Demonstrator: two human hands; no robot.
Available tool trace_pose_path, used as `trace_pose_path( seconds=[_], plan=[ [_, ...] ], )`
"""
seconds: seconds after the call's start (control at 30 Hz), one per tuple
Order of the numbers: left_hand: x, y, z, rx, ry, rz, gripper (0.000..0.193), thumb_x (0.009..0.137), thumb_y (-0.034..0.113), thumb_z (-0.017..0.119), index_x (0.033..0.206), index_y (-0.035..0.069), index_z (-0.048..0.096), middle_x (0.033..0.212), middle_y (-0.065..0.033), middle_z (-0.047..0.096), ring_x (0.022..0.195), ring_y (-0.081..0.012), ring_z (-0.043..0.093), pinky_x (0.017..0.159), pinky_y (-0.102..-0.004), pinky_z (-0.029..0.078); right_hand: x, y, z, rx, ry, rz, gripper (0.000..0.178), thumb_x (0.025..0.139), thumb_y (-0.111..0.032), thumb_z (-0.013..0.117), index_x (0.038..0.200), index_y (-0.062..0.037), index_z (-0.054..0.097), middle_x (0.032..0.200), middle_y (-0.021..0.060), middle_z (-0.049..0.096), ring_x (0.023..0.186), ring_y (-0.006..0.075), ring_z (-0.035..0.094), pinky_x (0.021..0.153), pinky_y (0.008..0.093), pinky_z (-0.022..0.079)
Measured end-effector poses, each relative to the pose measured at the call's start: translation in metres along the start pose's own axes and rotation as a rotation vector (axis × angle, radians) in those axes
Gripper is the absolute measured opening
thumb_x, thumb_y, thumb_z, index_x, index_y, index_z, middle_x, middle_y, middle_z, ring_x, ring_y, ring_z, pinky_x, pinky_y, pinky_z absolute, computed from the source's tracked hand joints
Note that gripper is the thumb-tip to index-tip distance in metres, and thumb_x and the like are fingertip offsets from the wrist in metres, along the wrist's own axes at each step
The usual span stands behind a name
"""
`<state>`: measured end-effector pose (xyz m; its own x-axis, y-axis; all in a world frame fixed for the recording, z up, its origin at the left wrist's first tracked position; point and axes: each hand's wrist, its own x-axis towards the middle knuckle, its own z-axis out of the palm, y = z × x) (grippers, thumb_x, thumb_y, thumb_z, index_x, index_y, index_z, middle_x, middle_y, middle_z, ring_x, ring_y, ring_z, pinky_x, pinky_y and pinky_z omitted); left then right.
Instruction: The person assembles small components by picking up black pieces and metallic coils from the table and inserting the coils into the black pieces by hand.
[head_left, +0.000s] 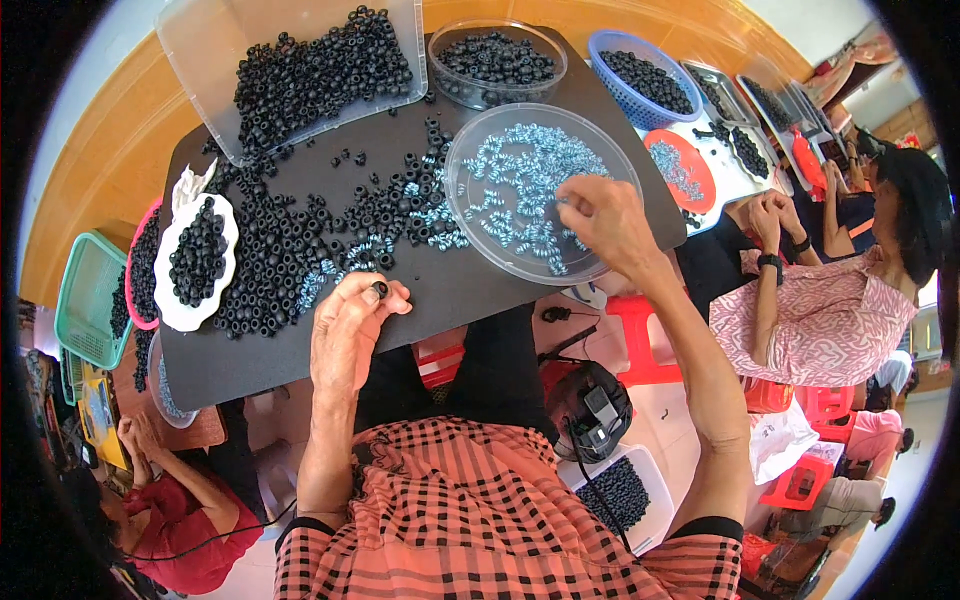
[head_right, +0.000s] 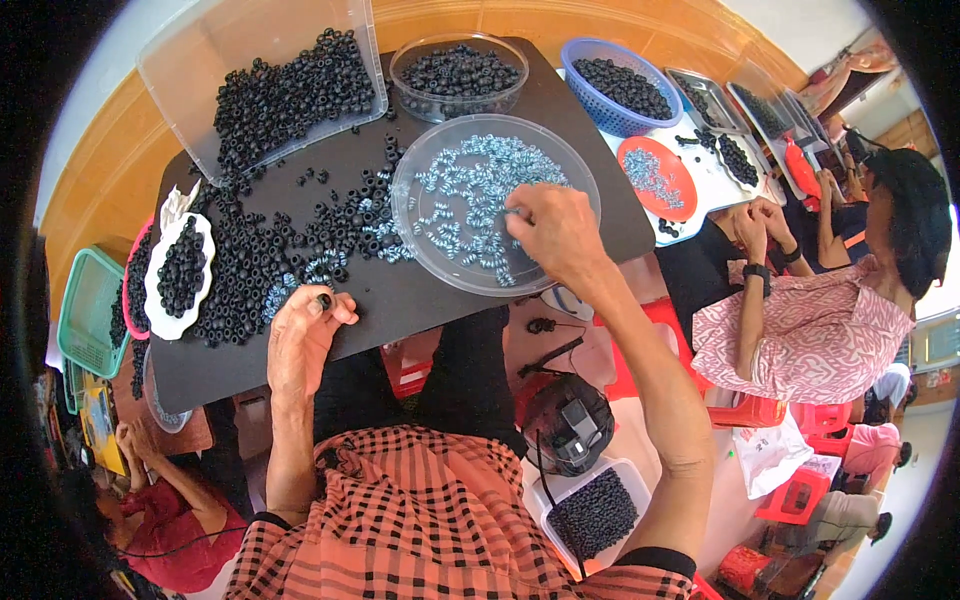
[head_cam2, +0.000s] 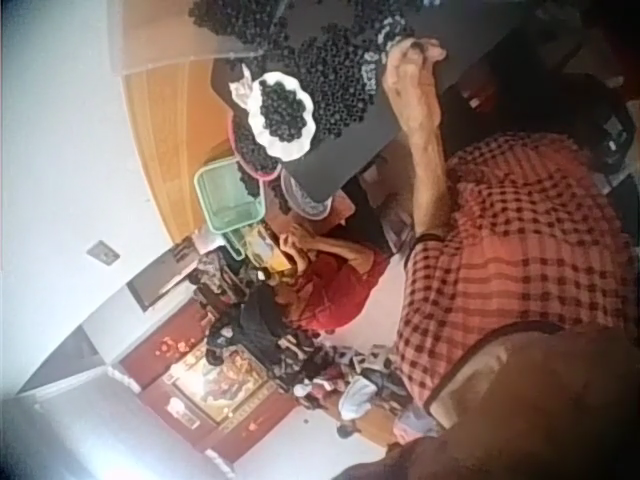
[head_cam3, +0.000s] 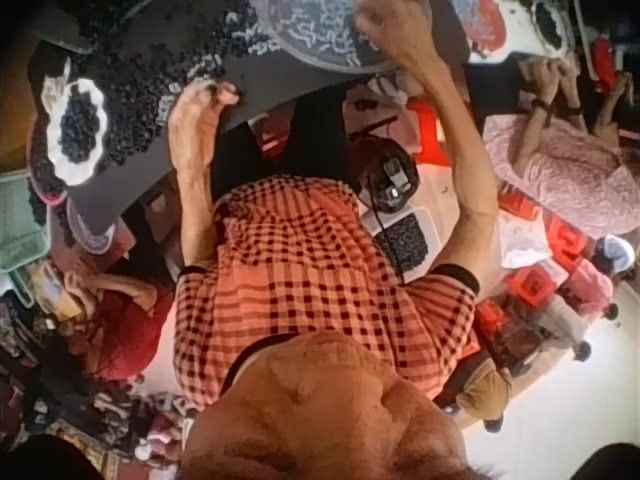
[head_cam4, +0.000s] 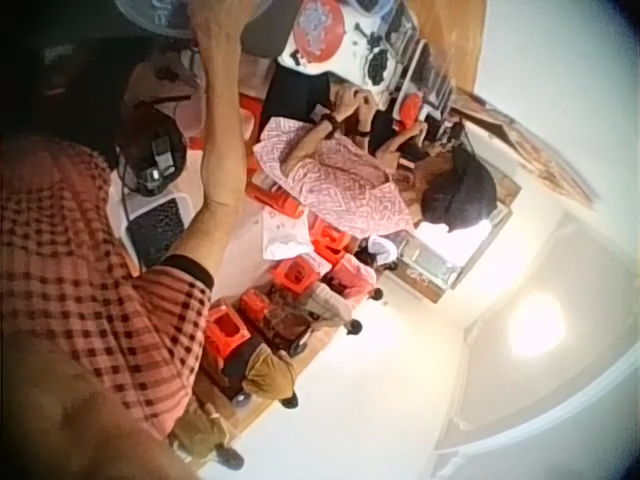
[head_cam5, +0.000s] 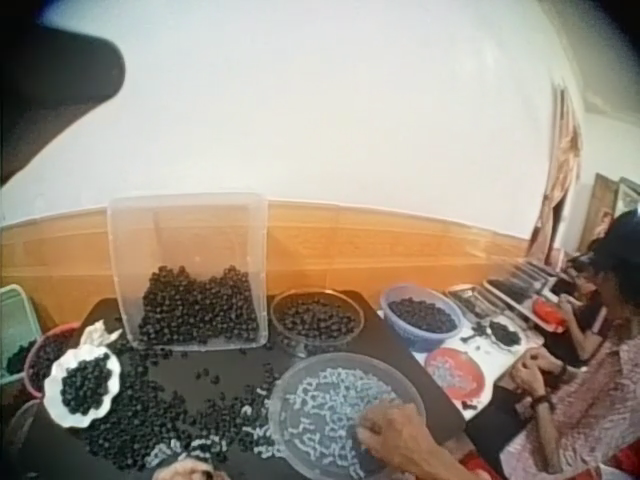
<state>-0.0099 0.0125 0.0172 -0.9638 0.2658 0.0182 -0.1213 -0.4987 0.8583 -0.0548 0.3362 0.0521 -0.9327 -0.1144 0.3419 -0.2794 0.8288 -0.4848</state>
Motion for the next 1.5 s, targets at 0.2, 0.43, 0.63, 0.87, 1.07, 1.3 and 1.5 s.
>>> trace_pose_path(
  seconds=[0.2,0.43,0.63,0.87,1.07,1.3,1.5],
  plan=[
    [0.0,0.001,0.002,0.005,-0.004,0.0,0.018,0.093,0.009,0.05,0.1,-0.003,0.061,0.084,-0.0124,0.065,0.095,-0.0235,0.061,0.092,-0.0385,0.046,0.007,0.002,0.005,0.012,0.017,-0.002,0.012,0.075,-0.007,0.064,0.086,-0.0026,0.067,0.073,0.0134,0.066,0.067,0.0275,0.066,0.063,0.0359,0.05],
    [0.0,0.001,0.001,0.013,-0.01,-0.001,0.017,0.093,0.01,0.05,0.099,-0.003,0.061,0.084,-0.0117,0.065,0.096,-0.0228,0.06,0.093,-0.0381,0.045,0.007,0.006,-0.004,0.199,0.132,0.202,0.012,0.076,-0.004,0.062,0.086,-0.0031,0.068,0.068,0.0113,0.064,0.061,0.0185,0.063,0.059,0.0301,0.049],
    [0.0,0.001,0.001,0.016,-0.016,0.0,0.017,0.093,0.01,0.05,0.098,-0.002,0.061,0.084,-0.0111,0.065,0.097,-0.0223,0.059,0.093,-0.0378,0.045,0.004,-0.001,0.003,0.096,0.004,-0.004,0.014,0.078,-0.002,0.06,0.09,-0.0015,0.068,0.077,0.01,0.066,0.066,0.016,0.062,0.063,0.0289,0.049],
    [0.0,0.001,0.002,0.007,-0.014,-0.008,0.016,0.094,0.009,0.05,0.098,-0.002,0.061,0.084,-0.0104,0.065,0.097,-0.0217,0.059,0.093,-0.0371,0.045,0.009,-0.003,-0.005,0.009,0.05,0.089,0.011,0.078,-0.009,0.061,0.084,-0.0023,0.067,0.07,0.0163,0.065,0.063,0.0301,0.065,0.061,0.0374,0.05],
    [-0.001,0.002,0.003,0.034,-0.01,-0.001,0.016,0.094,0.009,0.049,0.097,-0.001,0.061,0.085,-0.0096,0.064,0.097,-0.021,0.059,0.093,-0.0367,0.045,0.008,-0.002,-0.003,0.061,0.117,0.08,0.01,0.078,-0.007,0.061,0.084,-0.0013,0.068,0.071,0.0167,0.065,0.065,0.029,0.066,0.062,0.0371,0.05],
    [-0.001,0.001,0.003,0.046,-0.003,-0.007,0.016,0.094,0.008,0.049,0.098,-0.002,0.061,0.085,-0.0097,0.065,0.097,-0.021,0.059,0.094,-0.0368,0.045,0.009,-0.002,0.005,0.018,0.003,-0.021,0.011,0.076,-0.009,0.063,0.084,-0.0028,0.069,0.078,0.0143,0.066,0.073,0.0297,0.065,0.069,0.0407,0.047],
    [-0.001,0.001,0.003,0.042,-0.012,-0.008,0.017,0.094,0.007,0.048,0.099,-0.002,0.061,0.086,-0.0102,0.065,0.098,-0.0207,0.059,0.094,-0.0369,0.044,0.01,0.001,0.012,-0.173,-0.056,0.008,0.011,0.076,-0.011,0.063,0.084,-0.0076,0.069,0.08,0.0106,0.065,0.084,0.0284,0.062,0.075,0.0427,0.038]
  ],
)
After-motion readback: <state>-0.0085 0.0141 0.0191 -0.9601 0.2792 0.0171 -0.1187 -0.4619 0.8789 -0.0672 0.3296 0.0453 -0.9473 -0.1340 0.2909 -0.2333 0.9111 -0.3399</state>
